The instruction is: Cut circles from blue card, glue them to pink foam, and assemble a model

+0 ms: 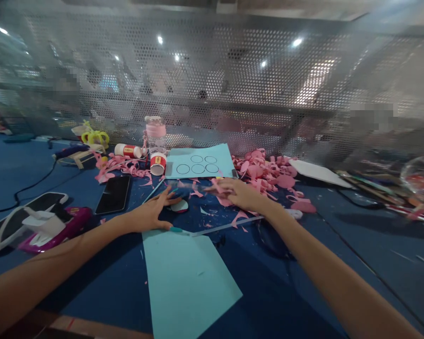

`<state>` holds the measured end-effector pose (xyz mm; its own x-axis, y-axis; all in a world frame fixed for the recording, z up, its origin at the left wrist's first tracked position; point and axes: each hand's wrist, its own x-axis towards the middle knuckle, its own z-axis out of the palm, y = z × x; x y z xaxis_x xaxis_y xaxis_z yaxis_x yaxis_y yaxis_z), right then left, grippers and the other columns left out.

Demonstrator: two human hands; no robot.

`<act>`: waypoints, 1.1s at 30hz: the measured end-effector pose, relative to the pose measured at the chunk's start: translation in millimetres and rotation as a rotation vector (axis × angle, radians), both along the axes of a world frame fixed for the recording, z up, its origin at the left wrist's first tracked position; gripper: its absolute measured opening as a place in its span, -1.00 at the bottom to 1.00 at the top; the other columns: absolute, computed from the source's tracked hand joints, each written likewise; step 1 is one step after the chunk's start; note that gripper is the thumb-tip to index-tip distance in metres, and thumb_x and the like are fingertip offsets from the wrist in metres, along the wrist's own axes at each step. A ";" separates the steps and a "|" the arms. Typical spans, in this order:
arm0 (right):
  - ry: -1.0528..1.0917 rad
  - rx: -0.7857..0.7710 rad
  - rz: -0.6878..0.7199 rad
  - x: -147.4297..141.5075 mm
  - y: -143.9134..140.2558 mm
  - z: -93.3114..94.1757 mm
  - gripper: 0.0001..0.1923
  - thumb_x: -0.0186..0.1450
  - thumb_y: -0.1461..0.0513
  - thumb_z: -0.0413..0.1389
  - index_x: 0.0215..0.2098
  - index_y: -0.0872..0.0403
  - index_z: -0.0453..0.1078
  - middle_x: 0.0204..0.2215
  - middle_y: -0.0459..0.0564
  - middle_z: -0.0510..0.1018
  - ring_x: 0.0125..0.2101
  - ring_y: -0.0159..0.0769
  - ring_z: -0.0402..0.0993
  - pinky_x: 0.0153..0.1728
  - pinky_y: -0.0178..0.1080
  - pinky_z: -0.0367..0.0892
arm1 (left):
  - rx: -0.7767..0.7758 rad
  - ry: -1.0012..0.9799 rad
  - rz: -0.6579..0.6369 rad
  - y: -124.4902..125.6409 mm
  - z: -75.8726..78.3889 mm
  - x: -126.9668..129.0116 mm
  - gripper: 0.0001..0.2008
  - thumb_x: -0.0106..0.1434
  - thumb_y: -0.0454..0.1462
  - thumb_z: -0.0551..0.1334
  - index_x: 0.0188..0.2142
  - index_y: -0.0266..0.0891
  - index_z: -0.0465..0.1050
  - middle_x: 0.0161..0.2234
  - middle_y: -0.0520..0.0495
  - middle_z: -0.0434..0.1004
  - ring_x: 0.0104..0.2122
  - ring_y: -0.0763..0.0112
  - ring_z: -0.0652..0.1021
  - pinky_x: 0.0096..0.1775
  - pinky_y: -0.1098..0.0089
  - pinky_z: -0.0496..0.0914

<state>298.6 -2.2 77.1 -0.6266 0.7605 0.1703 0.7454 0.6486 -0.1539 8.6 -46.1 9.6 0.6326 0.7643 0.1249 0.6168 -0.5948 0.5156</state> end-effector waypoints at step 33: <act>0.354 -0.033 0.349 -31.9 -6.8 -58.3 -0.62 0.23 0.39 -0.12 -0.21 0.03 0.50 -0.48 0.01 0.53 -0.40 -0.36 0.42 -0.37 -0.30 0.36 | -0.023 0.020 -0.007 5.1 -2.2 -1.4 0.13 0.06 0.09 0.18 0.19 -0.21 -0.76 0.20 -0.21 0.12 0.24 0.18 -0.01 0.16 0.07 -0.06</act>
